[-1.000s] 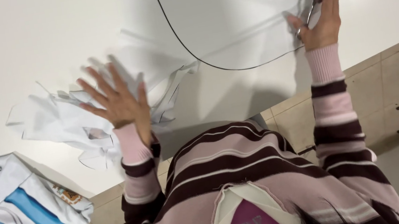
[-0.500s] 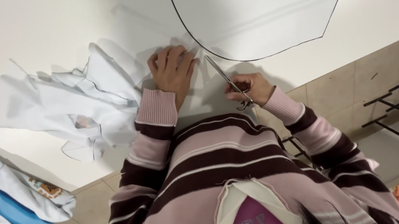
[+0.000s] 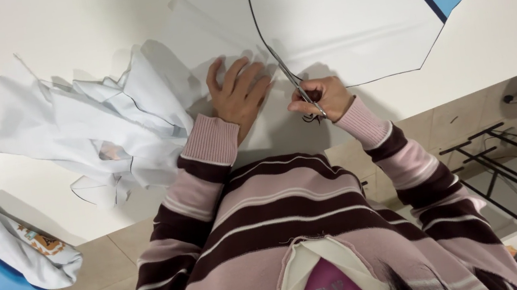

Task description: The person uses scissors to cut a large piece of white fabric laid out on a table, following a pre-drawn outline. They carefully maneuver the scissors along the curved lines to separate the pattern from the surrounding material.

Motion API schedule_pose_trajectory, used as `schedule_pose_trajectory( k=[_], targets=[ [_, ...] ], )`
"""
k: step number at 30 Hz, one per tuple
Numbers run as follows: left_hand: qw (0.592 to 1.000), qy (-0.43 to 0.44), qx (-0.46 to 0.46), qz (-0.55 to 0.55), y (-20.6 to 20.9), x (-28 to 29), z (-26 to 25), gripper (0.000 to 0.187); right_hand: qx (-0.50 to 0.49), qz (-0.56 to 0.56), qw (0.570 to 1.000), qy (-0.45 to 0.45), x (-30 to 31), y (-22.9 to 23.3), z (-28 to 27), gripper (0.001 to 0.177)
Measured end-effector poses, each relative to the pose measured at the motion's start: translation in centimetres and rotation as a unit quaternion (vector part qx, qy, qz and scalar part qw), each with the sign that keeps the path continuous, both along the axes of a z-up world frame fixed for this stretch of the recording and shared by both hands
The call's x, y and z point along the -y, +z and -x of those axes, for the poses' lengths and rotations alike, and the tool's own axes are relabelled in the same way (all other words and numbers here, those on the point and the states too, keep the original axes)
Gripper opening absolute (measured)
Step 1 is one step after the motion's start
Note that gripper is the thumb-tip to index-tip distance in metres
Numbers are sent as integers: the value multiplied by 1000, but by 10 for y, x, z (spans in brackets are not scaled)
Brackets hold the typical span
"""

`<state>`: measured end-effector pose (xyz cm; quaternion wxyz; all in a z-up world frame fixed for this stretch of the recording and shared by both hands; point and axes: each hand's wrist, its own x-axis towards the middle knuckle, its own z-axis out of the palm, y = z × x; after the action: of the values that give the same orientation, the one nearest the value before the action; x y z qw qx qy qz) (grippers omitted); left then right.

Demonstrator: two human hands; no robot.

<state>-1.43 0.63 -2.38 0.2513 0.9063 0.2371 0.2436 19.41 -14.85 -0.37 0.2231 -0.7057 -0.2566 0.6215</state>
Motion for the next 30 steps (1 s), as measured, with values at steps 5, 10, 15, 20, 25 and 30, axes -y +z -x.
schedule_pose_trajectory(
  k=[5,10,15,20,25,30],
  targets=[
    [1000,-12,12,1,-7,3,1,16,19,-3,1000,19,0,5,-3,27],
    [1000,-14,16,8,-5,2,1,17,23,-9,999,23,4,4,-3,26],
    [999,-18,20,22,0,1,1,16,29,-13,999,27,6,5,-3,25],
    [997,-38,21,57,11,-6,2,10,35,-10,998,43,6,6,-5,25],
    [996,-49,17,65,9,-6,4,10,-20,40,999,-2,-2,8,-1,27],
    [995,-53,28,82,8,-4,5,10,-16,20,1000,-8,-19,10,3,34]
  ],
)
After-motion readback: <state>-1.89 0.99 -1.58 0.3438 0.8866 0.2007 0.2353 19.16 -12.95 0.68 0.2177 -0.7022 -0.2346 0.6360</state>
